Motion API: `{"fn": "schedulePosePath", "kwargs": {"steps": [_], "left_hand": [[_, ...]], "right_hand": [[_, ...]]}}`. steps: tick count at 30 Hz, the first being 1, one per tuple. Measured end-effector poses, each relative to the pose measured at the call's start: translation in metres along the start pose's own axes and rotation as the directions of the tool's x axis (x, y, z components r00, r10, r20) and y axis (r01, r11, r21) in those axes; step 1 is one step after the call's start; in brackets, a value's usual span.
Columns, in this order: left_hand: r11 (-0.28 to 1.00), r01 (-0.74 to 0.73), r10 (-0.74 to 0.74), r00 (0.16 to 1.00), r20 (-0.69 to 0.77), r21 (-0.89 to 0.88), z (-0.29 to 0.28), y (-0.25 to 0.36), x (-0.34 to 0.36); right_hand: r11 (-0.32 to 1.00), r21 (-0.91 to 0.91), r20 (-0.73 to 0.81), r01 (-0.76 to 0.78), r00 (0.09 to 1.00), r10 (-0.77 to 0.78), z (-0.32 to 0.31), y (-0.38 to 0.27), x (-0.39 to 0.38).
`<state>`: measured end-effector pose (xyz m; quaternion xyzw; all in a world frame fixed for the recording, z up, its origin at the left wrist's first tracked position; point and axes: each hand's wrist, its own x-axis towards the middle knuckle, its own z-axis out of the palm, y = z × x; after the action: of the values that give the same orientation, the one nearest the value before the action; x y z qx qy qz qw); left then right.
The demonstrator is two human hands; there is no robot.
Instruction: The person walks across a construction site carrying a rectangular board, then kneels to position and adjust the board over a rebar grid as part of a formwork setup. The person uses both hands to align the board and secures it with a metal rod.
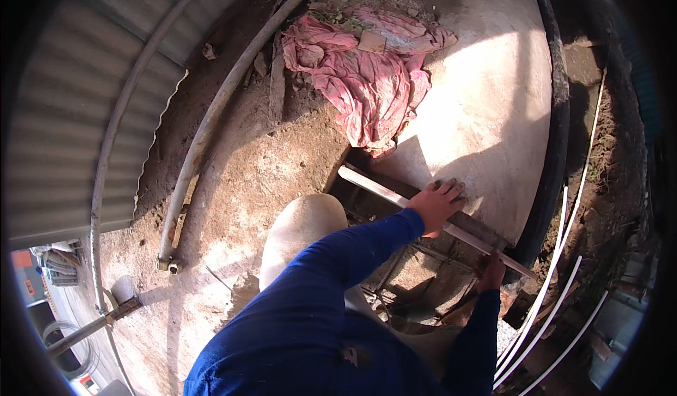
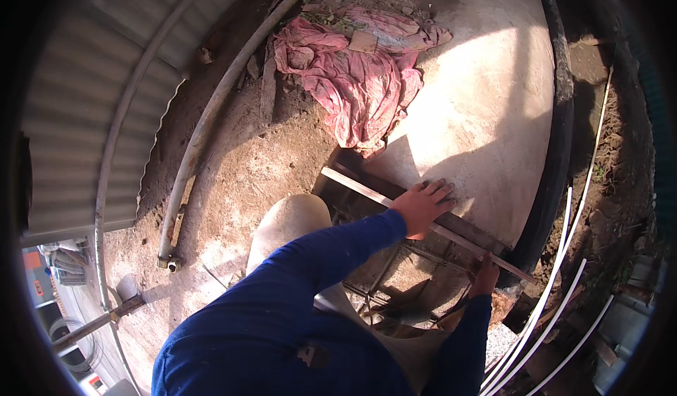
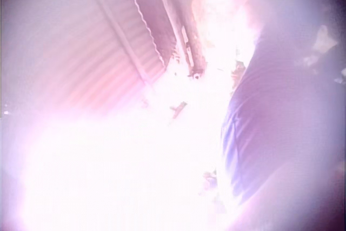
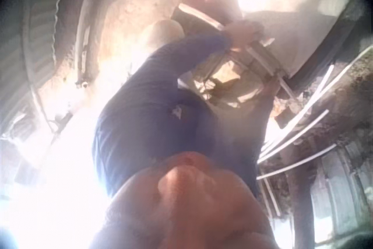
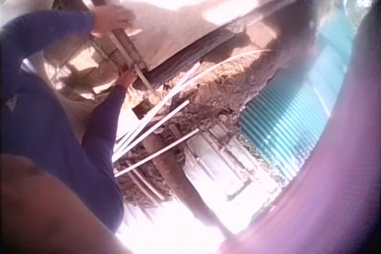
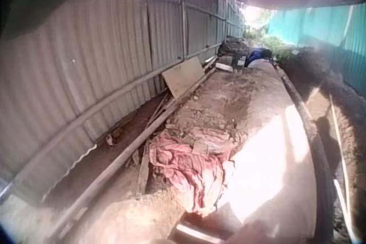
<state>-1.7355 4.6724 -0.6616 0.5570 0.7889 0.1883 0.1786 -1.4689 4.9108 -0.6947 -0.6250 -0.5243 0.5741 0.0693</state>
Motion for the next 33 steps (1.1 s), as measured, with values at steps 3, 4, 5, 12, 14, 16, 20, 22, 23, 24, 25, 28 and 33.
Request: {"fn": "schedulePosePath", "kwargs": {"steps": [3,4,5,12,14,16,20,22,23,24,25,28,33], "left_hand": [[1.000,-0.005,0.005,0.998,-0.067,-0.004,0.007,-0.005,-0.002],[1.000,-0.016,0.016,0.997,-0.080,-0.004,0.008,-0.005,0.000],[1.000,-0.022,0.021,0.995,-0.102,-0.008,0.009,-0.005,0.002],[0.997,-0.074,0.074,0.955,-0.288,0.013,0.038,-0.011,0.016],[0.996,-0.074,0.064,0.981,-0.185,-0.051,0.018,-0.011,0.009],[0.995,-0.073,0.057,0.977,-0.206,-0.072,0.026,-0.014,0.010],[0.992,-0.051,0.031,0.985,-0.169,-0.116,0.025,-0.018,0.009],[0.991,-0.032,0.011,0.988,-0.154,-0.133,0.020,-0.018,0.007],[0.988,-0.028,0.009,0.992,-0.128,-0.151,0.017,-0.017,0.008],[0.985,-0.023,0.005,0.995,-0.101,-0.169,0.015,-0.016,0.009],[0.982,-0.014,0.000,0.997,-0.074,-0.187,0.013,-0.016,0.009],[0.980,-0.032,0.023,0.999,-0.047,-0.196,0.012,-0.011,0.013],[0.978,-0.006,0.004,1.000,-0.009,-0.211,0.004,-0.019,0.012]], "right_hand": [[0.999,-0.022,0.018,-0.024,1.000,0.025,0.002,-0.003,-0.001],[0.999,-0.031,0.012,-0.019,1.000,0.019,-0.002,-0.001,0.001],[0.999,-0.040,0.005,-0.015,1.000,0.015,-0.007,0.002,0.003],[1.000,-0.010,-0.042,-0.011,0.999,0.011,-0.002,0.006,-0.003],[1.000,-0.001,-0.029,0.018,0.999,-0.018,-0.006,0.011,0.001],[0.999,0.007,-0.025,0.035,0.999,-0.035,-0.004,0.014,0.001],[0.999,0.006,-0.029,0.040,0.999,-0.040,0.000,0.013,0.000],[0.999,-0.003,-0.013,0.036,0.999,-0.036,-0.003,0.017,0.004],[0.999,-0.008,-0.004,0.034,0.999,-0.034,-0.008,0.019,0.005],[0.999,-0.012,0.006,0.032,0.999,-0.032,-0.012,0.021,0.006],[0.999,-0.004,0.006,0.034,0.999,-0.034,-0.011,0.022,0.005],[0.999,0.020,-0.030,0.039,0.999,-0.039,-0.018,0.020,-0.004],[1.000,0.022,-0.013,0.012,1.000,-0.011,-0.005,0.008,-0.003]]}}
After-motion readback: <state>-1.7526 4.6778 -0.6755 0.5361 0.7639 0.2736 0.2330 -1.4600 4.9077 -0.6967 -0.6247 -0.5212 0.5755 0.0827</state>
